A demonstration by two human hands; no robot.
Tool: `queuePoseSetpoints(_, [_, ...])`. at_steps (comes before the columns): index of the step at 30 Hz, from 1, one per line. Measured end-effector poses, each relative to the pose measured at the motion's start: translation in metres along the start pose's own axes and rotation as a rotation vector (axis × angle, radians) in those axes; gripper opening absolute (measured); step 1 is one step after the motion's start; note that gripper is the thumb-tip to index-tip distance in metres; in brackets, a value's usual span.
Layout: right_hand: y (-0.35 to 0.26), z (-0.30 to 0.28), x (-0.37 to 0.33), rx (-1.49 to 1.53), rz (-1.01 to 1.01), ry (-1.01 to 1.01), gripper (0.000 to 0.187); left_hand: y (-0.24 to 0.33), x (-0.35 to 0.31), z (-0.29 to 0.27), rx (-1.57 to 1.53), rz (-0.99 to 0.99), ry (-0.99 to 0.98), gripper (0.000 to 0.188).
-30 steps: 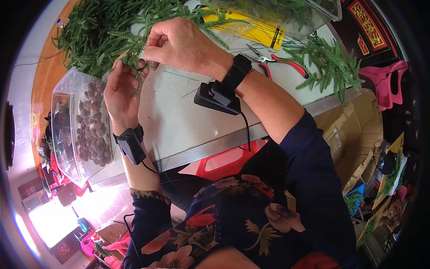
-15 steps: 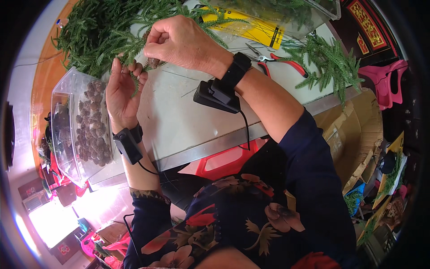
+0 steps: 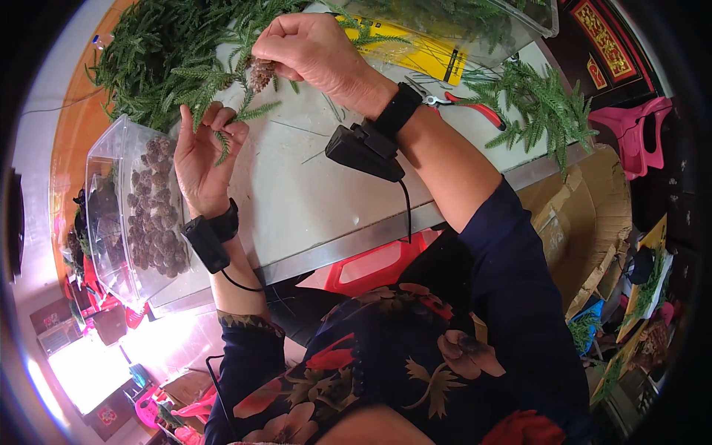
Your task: Trimming and preparing artificial plant stems or components using pliers.
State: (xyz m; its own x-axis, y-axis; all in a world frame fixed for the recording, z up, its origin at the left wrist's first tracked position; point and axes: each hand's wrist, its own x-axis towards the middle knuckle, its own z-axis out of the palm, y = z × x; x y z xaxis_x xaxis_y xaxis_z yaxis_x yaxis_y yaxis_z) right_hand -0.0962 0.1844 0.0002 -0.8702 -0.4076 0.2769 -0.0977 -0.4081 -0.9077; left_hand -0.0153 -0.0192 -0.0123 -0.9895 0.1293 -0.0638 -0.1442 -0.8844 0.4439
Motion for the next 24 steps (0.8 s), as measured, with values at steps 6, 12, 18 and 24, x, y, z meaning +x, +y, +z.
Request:
queuePoseSetpoints(6, [0.001, -0.006, 0.004, 0.122, 0.059, -0.036, 0.014, 0.001, 0.001, -0.002, -0.12, -0.045, -0.066, 0.023])
queuePoseSetpoints(12, [-0.007, -0.001, 0.003, 0.262, 0.095, 0.017, 0.013, 0.003, 0.001, -0.009, -0.056, 0.002, -0.06, 0.022])
queuePoseSetpoints(18, [-0.012, -0.004, 0.002, 0.194, 0.122, 0.059, 0.013, 0.005, 0.001, -0.007, -0.025, 0.008, 0.059, 0.027])
queuePoseSetpoints(24, [-0.009, -0.003, 0.003, 0.242, 0.093, 0.037, 0.014, 0.012, 0.005, -0.017, 0.036, 0.02, 0.06, 0.029])
